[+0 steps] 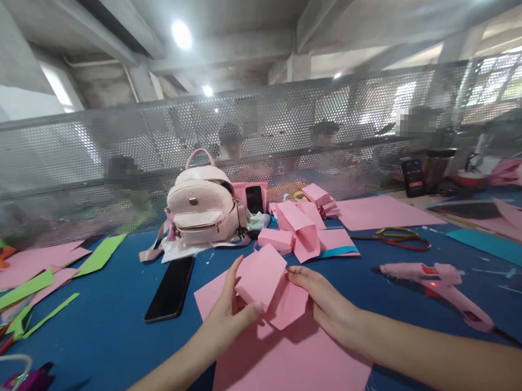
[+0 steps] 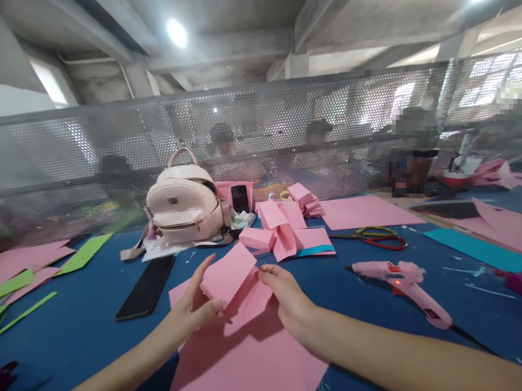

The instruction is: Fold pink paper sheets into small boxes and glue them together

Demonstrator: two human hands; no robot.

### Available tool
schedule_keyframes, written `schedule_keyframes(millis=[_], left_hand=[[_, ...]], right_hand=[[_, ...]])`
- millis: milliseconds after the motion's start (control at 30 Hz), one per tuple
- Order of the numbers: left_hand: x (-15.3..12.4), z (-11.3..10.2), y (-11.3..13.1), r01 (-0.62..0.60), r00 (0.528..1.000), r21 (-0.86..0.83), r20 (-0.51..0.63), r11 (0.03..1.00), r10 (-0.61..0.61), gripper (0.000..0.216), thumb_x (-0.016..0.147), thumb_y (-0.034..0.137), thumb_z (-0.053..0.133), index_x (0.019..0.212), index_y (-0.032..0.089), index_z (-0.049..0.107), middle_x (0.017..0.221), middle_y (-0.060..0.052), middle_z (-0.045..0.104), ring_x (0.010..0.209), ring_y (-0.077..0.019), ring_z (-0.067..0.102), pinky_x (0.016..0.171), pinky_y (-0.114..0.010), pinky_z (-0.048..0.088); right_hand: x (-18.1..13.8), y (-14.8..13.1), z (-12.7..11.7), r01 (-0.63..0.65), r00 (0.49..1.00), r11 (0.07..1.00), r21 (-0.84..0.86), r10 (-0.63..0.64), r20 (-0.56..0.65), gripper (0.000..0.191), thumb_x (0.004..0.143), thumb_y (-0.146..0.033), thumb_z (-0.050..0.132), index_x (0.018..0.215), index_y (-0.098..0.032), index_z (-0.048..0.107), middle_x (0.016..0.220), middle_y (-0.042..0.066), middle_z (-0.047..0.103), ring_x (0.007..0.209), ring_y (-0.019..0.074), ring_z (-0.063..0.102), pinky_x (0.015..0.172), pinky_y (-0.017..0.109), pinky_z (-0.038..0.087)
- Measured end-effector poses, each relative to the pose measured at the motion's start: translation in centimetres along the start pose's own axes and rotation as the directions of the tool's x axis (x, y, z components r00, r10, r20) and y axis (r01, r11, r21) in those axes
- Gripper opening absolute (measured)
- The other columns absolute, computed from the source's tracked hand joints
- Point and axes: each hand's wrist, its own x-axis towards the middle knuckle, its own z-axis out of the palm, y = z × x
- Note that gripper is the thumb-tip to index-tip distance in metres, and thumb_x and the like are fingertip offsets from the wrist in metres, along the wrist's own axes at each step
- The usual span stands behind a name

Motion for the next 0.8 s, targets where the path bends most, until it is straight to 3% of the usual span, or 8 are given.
schedule_keyframes(millis=[67,167,333,433,533,633,800], left_hand=[[0.2,-0.3,0.6,0.023,0.997,0.019,-0.074,1.0,-0.022,0.099,0.075,0.054,0.078,0.153,0.028,0.023,0.124,-0.012,0.062,0.097,-0.0247,0.065,0.084,-0.035,0.053],[0.6,-0.7,1.4,0.038,0.987,-0.027,-0.156,0.999,-0.042,0.086,0.076,0.054,0.077,0.147,0.027,0.036,0.101,-0.005,0.065,0.087,-0.0194,0.064,0.077,-0.028,0.051],[0.5,-0.9,2.2,0.09,0.994,0.033,-0.069,0.995,-0.087,0.073,0.078,0.058,0.074,0.137,0.024,0.046,0.085,0.001,0.058,0.066,-0.0121,0.054,0.066,-0.023,0.047],[0.4,-1.1,1.9,0.091,0.996,0.109,-0.027,0.99,-0.089,0.071,0.078,0.061,0.072,0.134,0.023,0.05,0.074,0.005,0.05,0.061,-0.0101,0.047,0.062,-0.021,0.043],[0.3,-1.1,1.2,0.101,0.995,0.152,-0.009,0.983,-0.101,0.063,0.081,0.061,0.069,0.131,0.024,0.054,0.073,0.005,0.048,0.062,-0.0103,0.045,0.058,-0.019,0.039],[0.0,-1.1,0.5,0.112,0.992,0.204,0.031,0.973,-0.121,0.062,0.084,0.06,0.066,0.133,0.024,0.051,0.071,0.005,0.047,0.06,-0.0107,0.043,0.056,-0.02,0.036],[-0.8,-0.9,0.5,0.117,0.991,0.321,0.022,0.94,-0.131,0.059,0.086,0.053,0.065,0.134,0.022,0.051,0.067,0.006,0.047,0.06,-0.013,0.046,0.058,-0.021,0.036]], right_hand=[[-0.6,-0.4,0.5,-0.036,0.998,0.999,0.005,0.036,0.043,0.018,0.07,-0.026,0.072,0.081,-0.022,0.059,0.083,0.002,0.066,0.076,0.0186,0.065,0.073,0.03,0.055],[-1.7,-1.2,0.8,-0.09,0.991,0.996,0.024,0.087,0.105,0.019,0.071,-0.025,0.072,0.078,-0.022,0.055,0.081,0.002,0.064,0.075,0.0168,0.066,0.075,0.03,0.056],[-2.7,-1.9,-0.6,-0.121,0.977,0.992,-0.044,0.127,0.171,0.028,0.072,-0.028,0.077,0.082,-0.021,0.052,0.081,-0.002,0.062,0.074,0.0127,0.068,0.075,0.026,0.057],[-2.7,-2.1,-2.1,-0.063,0.972,0.975,-0.213,0.108,0.209,0.033,0.073,-0.035,0.078,0.084,-0.021,0.051,0.072,-0.006,0.058,0.058,0.0086,0.062,0.055,0.019,0.052],[-2.3,-2.2,-3.4,0.088,0.967,0.907,-0.412,0.022,0.254,0.032,0.073,-0.04,0.076,0.082,-0.021,0.052,0.063,-0.007,0.058,0.044,0.0072,0.052,0.04,0.017,0.038],[-2.0,-2.0,-4.4,0.185,0.956,0.835,-0.519,-0.029,0.293,0.026,0.071,-0.037,0.074,0.077,-0.018,0.057,0.058,-0.004,0.061,0.049,0.0114,0.058,0.046,0.021,0.042],[-1.9,-1.2,-5.0,0.18,0.942,0.795,-0.579,0.03,0.335,0.019,0.07,-0.034,0.07,0.075,-0.015,0.068,0.06,0.002,0.066,0.057,0.0171,0.065,0.058,0.027,0.048]])
